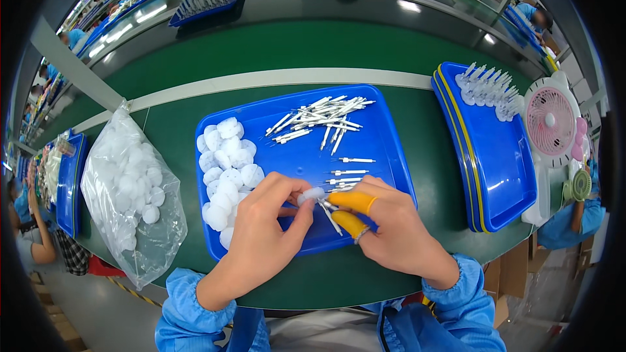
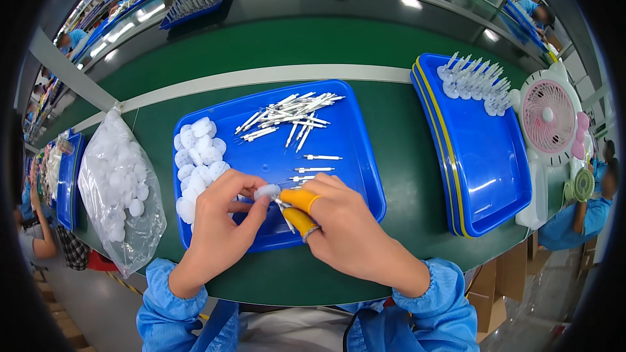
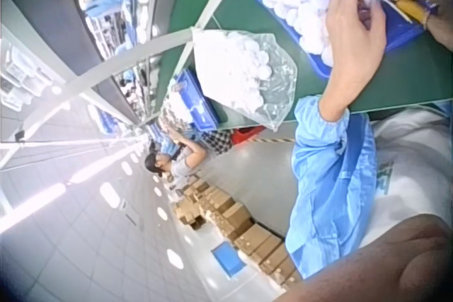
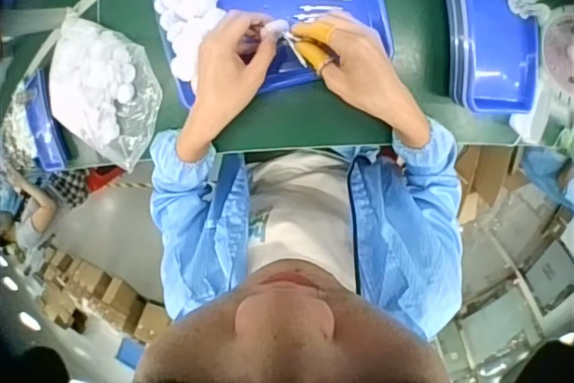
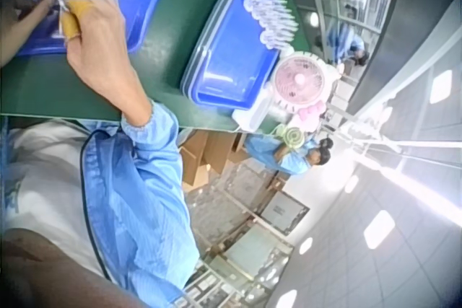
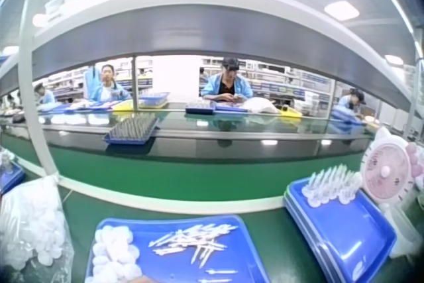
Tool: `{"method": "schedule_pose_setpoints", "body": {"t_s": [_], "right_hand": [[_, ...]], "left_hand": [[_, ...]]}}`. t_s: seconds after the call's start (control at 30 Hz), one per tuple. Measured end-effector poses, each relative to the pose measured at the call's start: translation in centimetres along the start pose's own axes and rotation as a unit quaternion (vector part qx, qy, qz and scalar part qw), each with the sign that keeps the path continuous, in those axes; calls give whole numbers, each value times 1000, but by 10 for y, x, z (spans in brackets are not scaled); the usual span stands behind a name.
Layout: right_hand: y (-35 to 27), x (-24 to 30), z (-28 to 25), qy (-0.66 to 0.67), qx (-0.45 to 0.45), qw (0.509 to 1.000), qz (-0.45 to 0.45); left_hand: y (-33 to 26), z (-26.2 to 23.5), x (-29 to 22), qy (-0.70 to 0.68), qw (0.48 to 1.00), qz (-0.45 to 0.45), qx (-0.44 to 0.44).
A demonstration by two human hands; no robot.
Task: The person assembles small white plastic components by inserting metal rods into them. They pick up a white plastic piece and a metal rod from a blue tray, insert the rod into the plastic piece, and place the finished assembly into a stack of blue trays. The process is repeated continuously throughout the clip.
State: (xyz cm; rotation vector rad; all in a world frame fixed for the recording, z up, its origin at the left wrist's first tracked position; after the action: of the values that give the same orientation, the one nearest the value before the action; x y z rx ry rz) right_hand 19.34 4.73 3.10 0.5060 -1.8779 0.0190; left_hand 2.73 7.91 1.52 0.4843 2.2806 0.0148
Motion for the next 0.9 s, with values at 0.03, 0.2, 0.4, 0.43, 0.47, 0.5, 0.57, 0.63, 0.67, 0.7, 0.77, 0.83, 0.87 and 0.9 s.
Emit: {"method": "schedule_pose_setpoints", "body": {"t_s": [0.03,0.2,0.4,0.43,0.47,0.5,0.57,0.63,0.67,0.7,0.77,0.83,0.87,0.9], "right_hand": [[-1,-1,1,-7,7,1000,2],[-2,-8,1,-68,6,997,-26],[0,-12,-1,-92,20,995,14],[0,-11,-1,-93,18,995,13],[1,-9,0,-96,16,995,12],[1,-9,1,-98,14,995,12],[1,-8,6,-93,10,996,6],[1,-8,11,-81,-1,997,-1],[0,-8,14,-70,-9,997,-6],[-1,-7,16,-60,-17,998,-11],[-2,-4,15,-47,-38,998,-22],[-4,-2,14,-39,-56,997,-30],[-5,-2,14,-39,-64,997,-34],[-6,-2,14,-38,-72,996,-37]], "left_hand": [[0,1,-1,2,1000,5,-3],[-1,2,-1,20,1000,14,-8],[-2,1,4,3,999,-30,-16],[-2,1,4,2,999,-32,-9],[-3,2,4,1,999,-35,-1],[-3,3,4,-1,999,-37,7],[-3,4,1,4,1000,-23,-2],[-3,5,-1,7,1000,-9,-13],[-3,5,-1,8,1000,-3,-19],[-3,5,-1,8,1000,4,-25],[-4,4,-2,19,999,14,-33],[-6,3,-3,26,999,24,-40],[-7,3,-4,27,998,29,-42],[-9,3,-5,28,998,34,-44]]}}
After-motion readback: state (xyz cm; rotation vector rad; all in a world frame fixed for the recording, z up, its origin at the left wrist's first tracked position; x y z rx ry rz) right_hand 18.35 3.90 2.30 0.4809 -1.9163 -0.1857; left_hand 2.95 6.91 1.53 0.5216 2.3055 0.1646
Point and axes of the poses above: each hand's wrist, its own y-axis towards the middle knuckle, its own z-axis out of the palm, x = y × z, the point moved 7 cm from there along y, towards the middle knuckle, and after that the axes turned 15 degrees about y, right-handed, at the moved point
